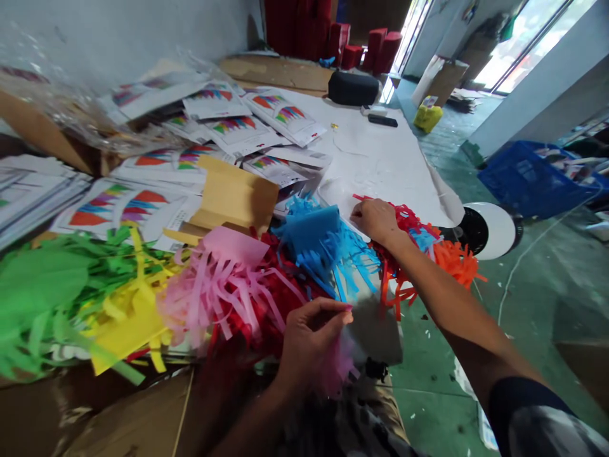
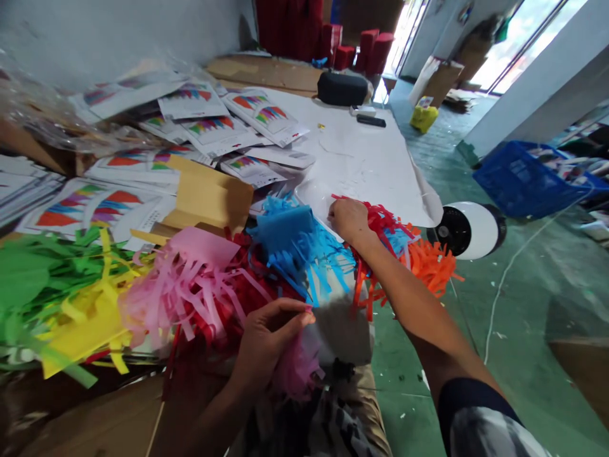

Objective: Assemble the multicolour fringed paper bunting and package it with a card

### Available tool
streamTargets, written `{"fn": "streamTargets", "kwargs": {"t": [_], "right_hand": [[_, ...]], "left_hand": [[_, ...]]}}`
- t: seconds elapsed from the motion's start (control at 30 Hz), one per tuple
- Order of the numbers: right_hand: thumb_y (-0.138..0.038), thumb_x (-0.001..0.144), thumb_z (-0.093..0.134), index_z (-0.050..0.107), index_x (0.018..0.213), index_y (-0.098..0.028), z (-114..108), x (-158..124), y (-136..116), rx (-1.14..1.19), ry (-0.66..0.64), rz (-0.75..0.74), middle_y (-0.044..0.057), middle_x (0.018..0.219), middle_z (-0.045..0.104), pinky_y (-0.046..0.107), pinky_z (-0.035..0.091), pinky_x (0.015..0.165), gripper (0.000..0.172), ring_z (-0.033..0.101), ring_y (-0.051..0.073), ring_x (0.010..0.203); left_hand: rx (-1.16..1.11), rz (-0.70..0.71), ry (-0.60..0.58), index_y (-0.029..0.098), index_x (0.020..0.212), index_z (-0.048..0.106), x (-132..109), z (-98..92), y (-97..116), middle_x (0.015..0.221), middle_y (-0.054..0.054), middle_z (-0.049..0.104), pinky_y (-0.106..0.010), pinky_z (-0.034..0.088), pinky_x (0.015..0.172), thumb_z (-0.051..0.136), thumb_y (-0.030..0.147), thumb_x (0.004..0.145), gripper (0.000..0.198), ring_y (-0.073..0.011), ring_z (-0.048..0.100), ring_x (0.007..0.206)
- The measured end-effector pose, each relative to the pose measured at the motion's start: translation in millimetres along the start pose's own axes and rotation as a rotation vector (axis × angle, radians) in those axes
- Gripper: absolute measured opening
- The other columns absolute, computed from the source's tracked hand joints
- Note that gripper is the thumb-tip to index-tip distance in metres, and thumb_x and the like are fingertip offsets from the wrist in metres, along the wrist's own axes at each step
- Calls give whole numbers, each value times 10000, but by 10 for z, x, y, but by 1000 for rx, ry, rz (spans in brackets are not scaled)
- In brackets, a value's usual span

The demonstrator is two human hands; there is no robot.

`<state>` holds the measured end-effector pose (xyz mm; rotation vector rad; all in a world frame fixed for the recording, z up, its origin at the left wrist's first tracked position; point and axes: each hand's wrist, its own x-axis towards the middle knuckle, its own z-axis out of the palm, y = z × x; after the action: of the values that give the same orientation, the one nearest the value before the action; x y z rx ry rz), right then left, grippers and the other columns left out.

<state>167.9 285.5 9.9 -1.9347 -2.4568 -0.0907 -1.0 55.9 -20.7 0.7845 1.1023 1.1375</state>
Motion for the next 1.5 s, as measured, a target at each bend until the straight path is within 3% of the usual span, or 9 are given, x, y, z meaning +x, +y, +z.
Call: {"fn": "streamTargets", "kwargs": {"t": [0.17, 0.3, 0.47, 0.6, 0.7, 0.87, 1.27, 1.37, 1.5], "right_hand": [[-250, 1001, 486, 724, 1094, -174, -67, -152, 62, 26, 156, -43, 170, 1169, 754, 428, 413, 897, 267, 672, 331, 1092], [-252, 1038, 376, 632, 1147, -148, -194, -361, 35, 120, 280, -77, 177, 1056, 760, 414, 378, 891, 297, 672, 314, 982], [-293, 1018, 443, 665, 1067, -189, -357, -721, -22, 285, 390, -193, 106, 968, 766, 398, 408, 895, 249, 679, 264, 893], [-340, 969, 590, 734, 946, -208, -432, -1149, -101, 698, 276, -273, 32, 873, 768, 329, 492, 764, 197, 686, 195, 775], [-398, 947, 699, 777, 920, -237, -468, -1609, -230, 969, 162, -349, 5, 894, 793, 308, 535, 744, 180, 708, 172, 791], [-344, 947, 740, 805, 989, -275, -541, -2207, -368, 1045, 176, -360, 4, 914, 801, 296, 563, 738, 104, 727, 158, 807], [-265, 986, 690, 758, 1017, -270, -692, -2545, -349, 901, 236, -458, 5, 944, 782, 326, 550, 784, 75, 728, 169, 869], [-248, 979, 692, 748, 996, -261, -701, -2588, -355, 885, 219, -440, 0, 927, 771, 320, 537, 779, 60, 714, 163, 857], [-294, 981, 705, 762, 1004, -270, -696, -2601, -333, 953, 163, -400, -12, 939, 780, 307, 539, 771, 66, 717, 150, 849]], "left_hand": [[-103, 76, 21, 195, 848, 761, -49, 11, 79, 824, -30, 777, -263, 552, 791, 858, 363, 808, 199, -168, 721, 807], [-82, 154, 43, 194, 869, 784, -135, -34, 119, 798, -22, 747, -242, 533, 740, 855, 350, 813, 180, -141, 675, 758], [-52, 225, 94, 200, 907, 815, -214, -92, 144, 786, -22, 741, -234, 513, 675, 859, 372, 806, 204, -133, 650, 719], [-10, 309, 119, 198, 898, 823, -289, -75, 179, 784, -18, 751, -228, 511, 651, 861, 375, 803, 204, -125, 639, 696], [39, 370, 136, 202, 900, 824, -396, -29, 209, 805, -20, 769, -229, 525, 691, 855, 342, 816, 166, -132, 665, 736], [134, 390, 123, 193, 867, 807, -575, 74, 241, 821, -28, 776, -246, 544, 732, 861, 307, 814, 137, -149, 692, 763], [338, 586, 64, 224, 871, 794, -773, 152, 176, 860, -15, 772, -264, 533, 788, 778, 246, 883, 30, -158, 699, 809], [283, 557, 50, 217, 888, 772, -792, 169, 163, 861, -16, 767, -253, 539, 784, 796, 260, 874, 51, -151, 703, 813], [158, 489, 37, 206, 966, 722, -793, 174, 156, 882, -20, 757, -247, 564, 783, 861, 290, 818, 219, -152, 717, 832]]}}
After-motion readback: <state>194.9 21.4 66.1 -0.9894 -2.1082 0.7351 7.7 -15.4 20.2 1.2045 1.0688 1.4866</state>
